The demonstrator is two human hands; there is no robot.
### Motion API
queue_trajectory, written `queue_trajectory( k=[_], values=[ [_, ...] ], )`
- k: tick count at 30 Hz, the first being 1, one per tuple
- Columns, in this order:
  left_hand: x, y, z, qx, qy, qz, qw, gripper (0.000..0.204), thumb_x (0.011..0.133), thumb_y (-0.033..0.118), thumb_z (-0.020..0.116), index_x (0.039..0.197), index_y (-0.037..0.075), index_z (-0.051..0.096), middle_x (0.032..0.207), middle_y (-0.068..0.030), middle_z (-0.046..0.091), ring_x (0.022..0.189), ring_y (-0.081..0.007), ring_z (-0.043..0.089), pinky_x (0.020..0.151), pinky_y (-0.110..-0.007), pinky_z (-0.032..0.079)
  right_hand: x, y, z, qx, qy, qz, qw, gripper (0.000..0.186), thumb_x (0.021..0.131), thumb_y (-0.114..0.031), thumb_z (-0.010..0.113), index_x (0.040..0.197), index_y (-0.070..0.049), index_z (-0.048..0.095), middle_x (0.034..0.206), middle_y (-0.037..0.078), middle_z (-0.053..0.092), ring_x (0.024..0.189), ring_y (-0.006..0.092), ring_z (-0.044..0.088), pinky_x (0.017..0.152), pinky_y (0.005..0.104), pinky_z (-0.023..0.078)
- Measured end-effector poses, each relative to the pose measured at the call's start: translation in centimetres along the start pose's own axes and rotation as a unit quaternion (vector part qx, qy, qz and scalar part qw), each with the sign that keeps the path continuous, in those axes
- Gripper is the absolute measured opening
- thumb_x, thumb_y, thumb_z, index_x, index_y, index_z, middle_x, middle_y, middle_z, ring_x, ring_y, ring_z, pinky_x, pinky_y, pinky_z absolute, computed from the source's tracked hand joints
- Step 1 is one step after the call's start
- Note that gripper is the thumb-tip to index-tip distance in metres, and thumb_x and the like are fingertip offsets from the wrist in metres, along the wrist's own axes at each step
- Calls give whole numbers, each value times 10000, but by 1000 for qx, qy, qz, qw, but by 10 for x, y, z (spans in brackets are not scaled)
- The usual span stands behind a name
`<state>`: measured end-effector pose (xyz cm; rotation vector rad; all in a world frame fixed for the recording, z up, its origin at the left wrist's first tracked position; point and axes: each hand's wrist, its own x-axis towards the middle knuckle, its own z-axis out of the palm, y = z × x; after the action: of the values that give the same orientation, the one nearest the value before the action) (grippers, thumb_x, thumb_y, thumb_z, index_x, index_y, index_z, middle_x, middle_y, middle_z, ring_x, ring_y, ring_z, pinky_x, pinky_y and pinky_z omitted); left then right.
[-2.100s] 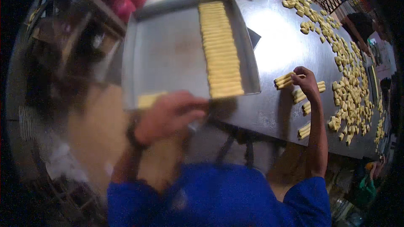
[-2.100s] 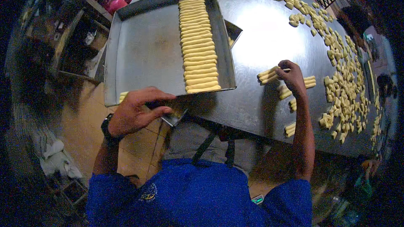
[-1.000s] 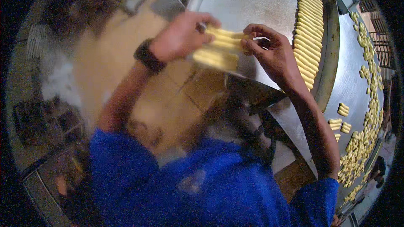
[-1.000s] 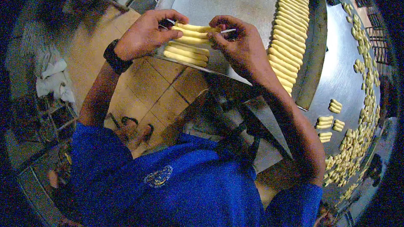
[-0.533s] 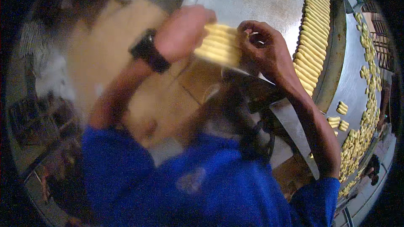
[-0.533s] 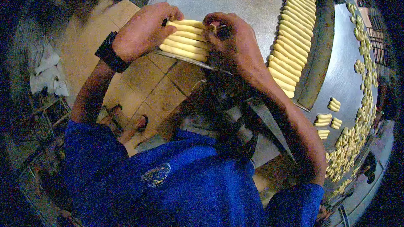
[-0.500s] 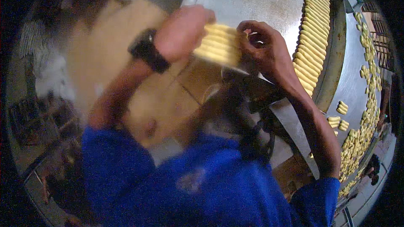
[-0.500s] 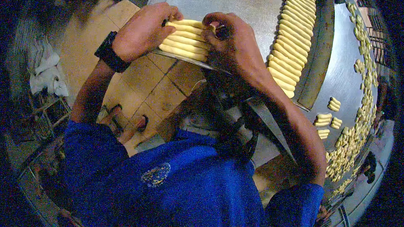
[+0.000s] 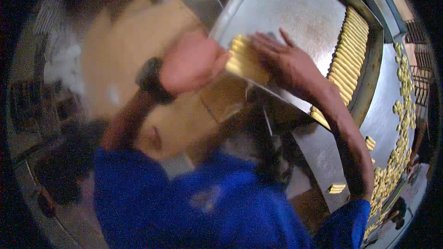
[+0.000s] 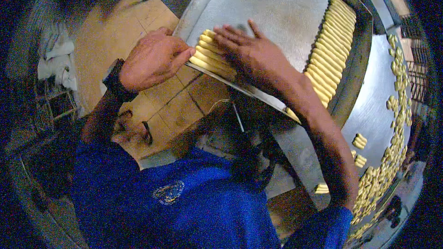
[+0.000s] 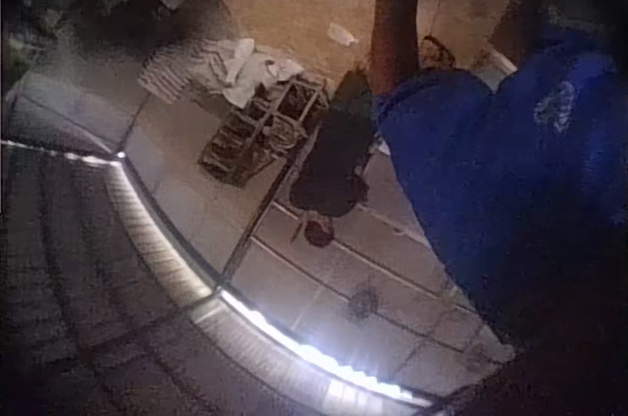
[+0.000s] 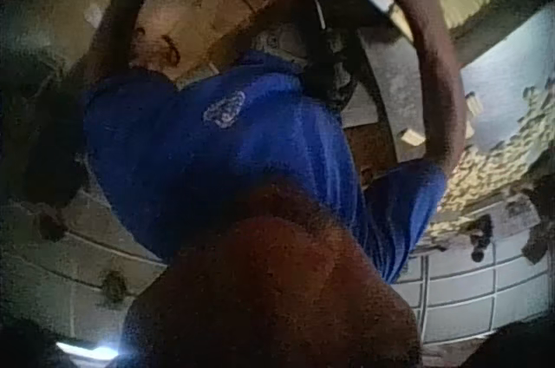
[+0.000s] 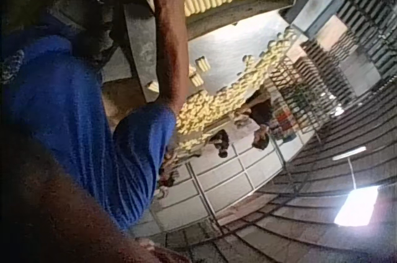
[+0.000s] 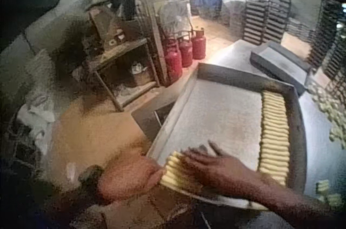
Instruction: The person rolls pieces of dough into long sticks by hand on a metal table and arranges them in rows onto a baking tray.
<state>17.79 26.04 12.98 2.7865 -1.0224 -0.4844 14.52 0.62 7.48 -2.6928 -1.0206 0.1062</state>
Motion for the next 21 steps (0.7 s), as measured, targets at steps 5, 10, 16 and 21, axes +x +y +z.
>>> queue_trajectory(
  k=[5, 10, 16, 21],
  values=[
    [-2, -1, 7, -92, 5, -31, 995, 298, 959, 264, 556, 871, 9, 683, 832, -226, 662, 784, -437, 623, 723, -515, 481, 15, 2, 4, 61, -5, -67, 996, 496, 1000, -189, 444, 1477, -62, 401, 1587, 74, 352, 1460, 219, 341, 1234, 489, 187],
    [-4, -5, 19, -129, 59, -3, 990, 245, 956, 224, 555, 1026, 12, 655, 868, -243, 667, 812, -437, 638, 742, -527, 493, 16, -1, -1, 33, -34, -111, 993, 508, 999, -198, 448, 1489, -74, 392, 1573, 67, 376, 1464, 202, 329, 1242, 486, 170],
    [-9, -5, 21, -131, 89, -29, 987, 244, 958, 202, 542, 1094, 31, 651, 901, -227, 674, 843, -426, 640, 774, -513, 504, 21, -7, -13, 94, -82, -114, 986, 537, 969, -180, 501, 1494, -118, 407, 1529, 79, 440, 1415, 223, 410, 1250, 478, 155],
    [-4, -4, 16, -84, 182, 33, 979, 282, 966, 215, 537, 1155, 47, 662, 981, -224, 678, 924, -432, 629, 815, -497, 506, 10, 4, -37, 264, 7, -29, 964, 568, 946, -73, 529, 1497, -91, 390, 1460, 126, 512, 1392, 246, 443, 1244, 470, 175]
  ],
)
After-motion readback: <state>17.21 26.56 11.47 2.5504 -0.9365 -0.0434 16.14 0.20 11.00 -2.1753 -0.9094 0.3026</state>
